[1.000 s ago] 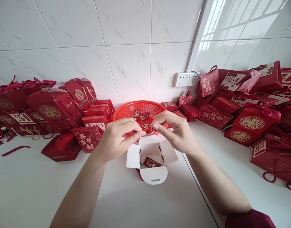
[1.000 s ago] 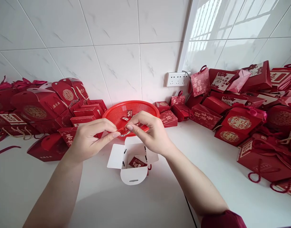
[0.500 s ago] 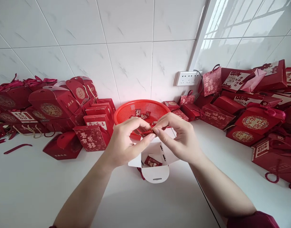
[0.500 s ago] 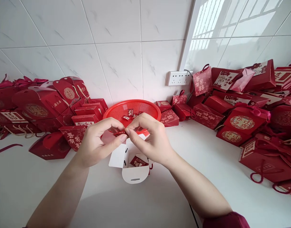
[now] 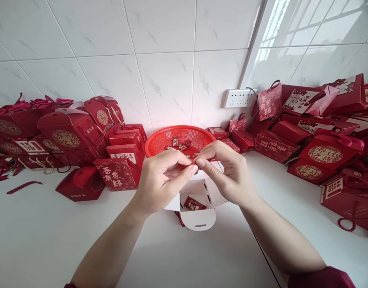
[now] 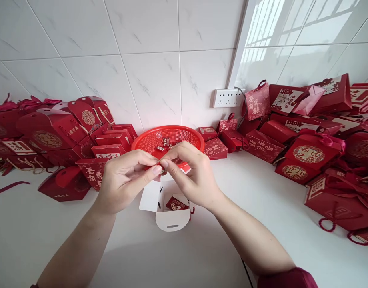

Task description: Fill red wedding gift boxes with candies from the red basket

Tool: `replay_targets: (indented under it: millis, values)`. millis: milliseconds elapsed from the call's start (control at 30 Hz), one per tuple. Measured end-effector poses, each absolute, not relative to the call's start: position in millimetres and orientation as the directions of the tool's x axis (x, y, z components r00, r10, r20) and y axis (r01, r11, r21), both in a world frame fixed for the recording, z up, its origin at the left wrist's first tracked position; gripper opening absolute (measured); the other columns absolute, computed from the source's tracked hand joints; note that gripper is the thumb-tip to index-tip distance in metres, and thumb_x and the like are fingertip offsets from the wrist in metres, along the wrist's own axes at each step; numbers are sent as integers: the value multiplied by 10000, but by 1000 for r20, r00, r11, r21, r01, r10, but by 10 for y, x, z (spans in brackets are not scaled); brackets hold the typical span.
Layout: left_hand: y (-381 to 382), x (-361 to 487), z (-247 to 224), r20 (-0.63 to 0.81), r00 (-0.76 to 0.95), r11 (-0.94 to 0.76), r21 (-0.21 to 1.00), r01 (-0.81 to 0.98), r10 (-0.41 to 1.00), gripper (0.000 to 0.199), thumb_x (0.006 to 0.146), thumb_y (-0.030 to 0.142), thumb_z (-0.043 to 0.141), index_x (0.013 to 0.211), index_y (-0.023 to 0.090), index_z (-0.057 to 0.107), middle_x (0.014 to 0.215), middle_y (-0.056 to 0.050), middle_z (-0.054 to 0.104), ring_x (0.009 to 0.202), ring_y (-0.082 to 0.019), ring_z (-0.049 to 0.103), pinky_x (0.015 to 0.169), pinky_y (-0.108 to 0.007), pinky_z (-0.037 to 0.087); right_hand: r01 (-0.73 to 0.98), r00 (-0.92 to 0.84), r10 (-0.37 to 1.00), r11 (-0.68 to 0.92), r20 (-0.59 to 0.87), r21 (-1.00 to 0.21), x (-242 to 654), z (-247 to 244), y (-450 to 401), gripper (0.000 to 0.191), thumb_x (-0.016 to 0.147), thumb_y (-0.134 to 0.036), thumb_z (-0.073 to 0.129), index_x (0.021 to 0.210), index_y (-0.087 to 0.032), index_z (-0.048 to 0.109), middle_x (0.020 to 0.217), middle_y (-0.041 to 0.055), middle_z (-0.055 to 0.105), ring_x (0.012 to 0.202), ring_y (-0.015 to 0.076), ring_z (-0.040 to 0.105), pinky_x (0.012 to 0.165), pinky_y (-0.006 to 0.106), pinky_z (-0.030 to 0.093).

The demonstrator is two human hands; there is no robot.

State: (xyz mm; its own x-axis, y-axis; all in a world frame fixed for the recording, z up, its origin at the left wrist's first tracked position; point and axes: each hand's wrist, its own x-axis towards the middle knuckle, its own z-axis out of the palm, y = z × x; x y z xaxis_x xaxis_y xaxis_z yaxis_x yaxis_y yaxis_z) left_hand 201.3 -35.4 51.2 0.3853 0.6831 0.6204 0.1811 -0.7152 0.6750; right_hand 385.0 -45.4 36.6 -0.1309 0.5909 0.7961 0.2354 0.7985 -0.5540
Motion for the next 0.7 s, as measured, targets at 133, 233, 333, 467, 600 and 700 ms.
replay_targets:
  millis: [133, 233, 333, 467, 600, 700]
  values:
    - [-390, 1998, 540, 596, 397, -697, 693, 186, 698, 160, 907, 324, 656, 810, 202, 690, 824, -50, 710, 753, -185, 671, 635, -314, 588, 269, -155, 544, 826, 824, -495, 3847, 373, -463, 112, 935, -140, 626, 853, -210, 657, 814, 25, 666, 795, 168, 597, 724, 337, 490]
    - [-397, 1976, 557, 527, 407, -626, 764, 159, 746, 213, 941, 375, 607, 859, 196, 689, 871, -55, 715, 796, -187, 684, 655, -296, 607, 303, -153, 498, 846, 854, -439, 3858, 365, -467, 101, 931, -148, 629, 874, -220, 670, 828, 35, 668, 794, 178, 607, 685, 338, 510]
    - [-353, 1935, 575, 392, 393, -478, 866, 148, 832, 309, 964, 469, 545, 939, 193, 681, 969, -57, 720, 751, -166, 712, 646, -268, 618, 311, -124, 446, 866, 886, -393, 3883, 339, -462, 93, 922, -159, 649, 914, -236, 701, 877, 45, 689, 814, 189, 636, 622, 329, 531]
    - [-279, 1880, 616, 177, 480, -269, 954, 130, 859, 529, 928, 643, 487, 917, 154, 690, 849, -85, 732, 650, -188, 730, 573, -267, 604, 306, -118, 349, 904, 930, -300, 3920, 310, -443, 186, 899, -137, 678, 1024, -266, 727, 973, 52, 717, 873, 213, 682, 689, 366, 591]
    - [-288, 1862, 666, 105, 605, -188, 979, 76, 790, 428, 917, 560, 581, 848, 153, 692, 745, -68, 719, 606, -177, 722, 529, -238, 578, 328, -155, 238, 928, 959, -177, 3938, 318, -428, 311, 883, -82, 680, 1130, -269, 705, 1043, 52, 720, 962, 212, 686, 784, 373, 600]
    - [-319, 1870, 685, 118, 583, -193, 979, 69, 804, 298, 912, 459, 641, 875, 168, 689, 789, -49, 723, 620, -159, 724, 550, -222, 588, 338, -181, 277, 919, 944, -205, 3942, 335, -432, 268, 888, -128, 685, 1117, -267, 694, 1075, 63, 707, 986, 230, 678, 799, 393, 603]
